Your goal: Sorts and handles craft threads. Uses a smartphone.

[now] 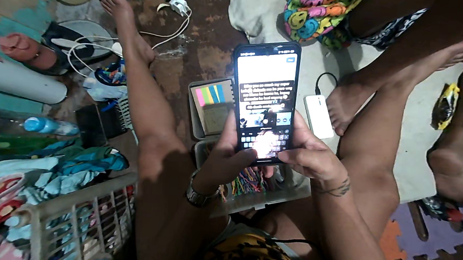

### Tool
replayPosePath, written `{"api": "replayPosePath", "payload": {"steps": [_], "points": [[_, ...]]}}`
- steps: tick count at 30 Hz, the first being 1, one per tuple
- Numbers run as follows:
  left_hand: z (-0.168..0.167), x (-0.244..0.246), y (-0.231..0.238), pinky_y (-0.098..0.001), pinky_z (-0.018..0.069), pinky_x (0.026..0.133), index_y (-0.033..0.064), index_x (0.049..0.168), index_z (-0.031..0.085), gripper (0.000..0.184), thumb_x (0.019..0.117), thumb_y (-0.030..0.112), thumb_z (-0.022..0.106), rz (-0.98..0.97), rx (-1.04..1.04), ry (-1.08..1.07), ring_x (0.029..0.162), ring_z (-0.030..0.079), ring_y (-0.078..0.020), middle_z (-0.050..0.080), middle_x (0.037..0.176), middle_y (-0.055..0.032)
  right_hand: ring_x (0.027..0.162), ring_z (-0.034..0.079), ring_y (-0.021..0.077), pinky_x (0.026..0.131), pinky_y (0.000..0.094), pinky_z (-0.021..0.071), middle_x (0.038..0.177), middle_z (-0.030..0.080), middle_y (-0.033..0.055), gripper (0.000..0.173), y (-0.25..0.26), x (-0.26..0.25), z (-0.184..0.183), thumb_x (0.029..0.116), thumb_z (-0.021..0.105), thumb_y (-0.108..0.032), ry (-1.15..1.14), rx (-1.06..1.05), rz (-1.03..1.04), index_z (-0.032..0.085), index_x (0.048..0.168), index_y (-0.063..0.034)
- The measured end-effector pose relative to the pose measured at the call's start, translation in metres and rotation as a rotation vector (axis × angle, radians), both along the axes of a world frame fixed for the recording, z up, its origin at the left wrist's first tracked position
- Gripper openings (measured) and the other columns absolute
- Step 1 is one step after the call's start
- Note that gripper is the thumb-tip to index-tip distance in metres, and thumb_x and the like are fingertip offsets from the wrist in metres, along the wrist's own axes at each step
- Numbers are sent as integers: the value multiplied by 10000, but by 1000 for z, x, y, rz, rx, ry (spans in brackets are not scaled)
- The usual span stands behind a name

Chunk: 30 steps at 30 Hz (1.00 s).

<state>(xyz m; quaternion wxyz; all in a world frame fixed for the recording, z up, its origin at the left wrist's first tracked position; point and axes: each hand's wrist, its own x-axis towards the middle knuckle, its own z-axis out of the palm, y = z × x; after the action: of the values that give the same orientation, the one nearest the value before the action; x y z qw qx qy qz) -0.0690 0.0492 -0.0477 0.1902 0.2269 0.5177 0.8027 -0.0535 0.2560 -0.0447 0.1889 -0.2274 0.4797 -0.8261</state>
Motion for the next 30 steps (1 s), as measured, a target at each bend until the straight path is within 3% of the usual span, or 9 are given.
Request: {"api": "replayPosePath", "payload": {"steps": [4,6,8,10,13,16,22,26,30], "points": [[1,-3,3,-208,608,647,255,1455,307,573,976,12,508,-33,25,-15,786,708,-70,699,1084,25,943,717,152,720,294,634,1223,661,13,645,-1,1,0,921,518,-33,-7,11,-13,312,1485,-272],[-12,-5,1,-233,603,637,188,1433,332,526,964,35,517,-45,13,-33,788,711,-113,696,1067,-36,928,716,156,707,295,632,1215,663,19,628,-1,0,0,927,524,-52,-10,11,-17,320,1480,-270],[-18,-4,-2,-240,601,691,170,1363,429,454,936,51,528,-31,15,-90,827,702,-88,698,1056,1,894,718,159,691,288,627,1194,673,22,563,-1,0,0,964,520,-97,-26,-12,-11,342,1463,-288],[-9,0,-4,-222,602,734,216,1340,453,453,920,59,515,-14,30,-126,862,698,-39,702,1060,78,887,721,152,689,278,627,1190,676,16,504,-1,0,0,996,465,-110,-45,-36,4,356,1446,-309],[-6,-1,-5,-239,605,748,261,1424,369,544,934,71,507,-56,72,-108,912,695,-61,669,1156,66,872,718,153,681,281,626,1177,675,23,497,-2,-1,0,1000,434,-91,-48,-39,6,362,1444,-303],[-4,-1,-4,-249,616,723,302,1444,339,588,930,64,496,-49,64,-115,911,703,-71,664,1177,65,907,720,145,703,281,630,1199,675,1,545,-2,0,0,977,504,-89,-28,-22,-5,349,1453,-304],[-6,0,-5,-239,612,694,239,1329,445,442,928,73,533,-44,54,-126,824,707,-66,700,1067,62,896,722,125,694,261,628,1194,681,-14,563,-3,1,1,969,576,-111,11,18,-28,339,1449,-283],[-2,1,-3,-205,605,680,251,1341,431,484,916,40,530,-31,45,-119,813,699,-30,703,1059,87,882,719,107,674,241,623,1189,680,-28,569,-5,1,2,963,563,-80,20,32,-57,339,1448,-275],[-2,1,-3,-199,597,697,282,1449,354,616,916,12,506,-61,73,-103,832,695,-37,690,1110,66,838,720,113,650,243,620,1150,693,-8,554,-6,2,3,965,564,-69,6,53,-88,346,1438,-257]]}}
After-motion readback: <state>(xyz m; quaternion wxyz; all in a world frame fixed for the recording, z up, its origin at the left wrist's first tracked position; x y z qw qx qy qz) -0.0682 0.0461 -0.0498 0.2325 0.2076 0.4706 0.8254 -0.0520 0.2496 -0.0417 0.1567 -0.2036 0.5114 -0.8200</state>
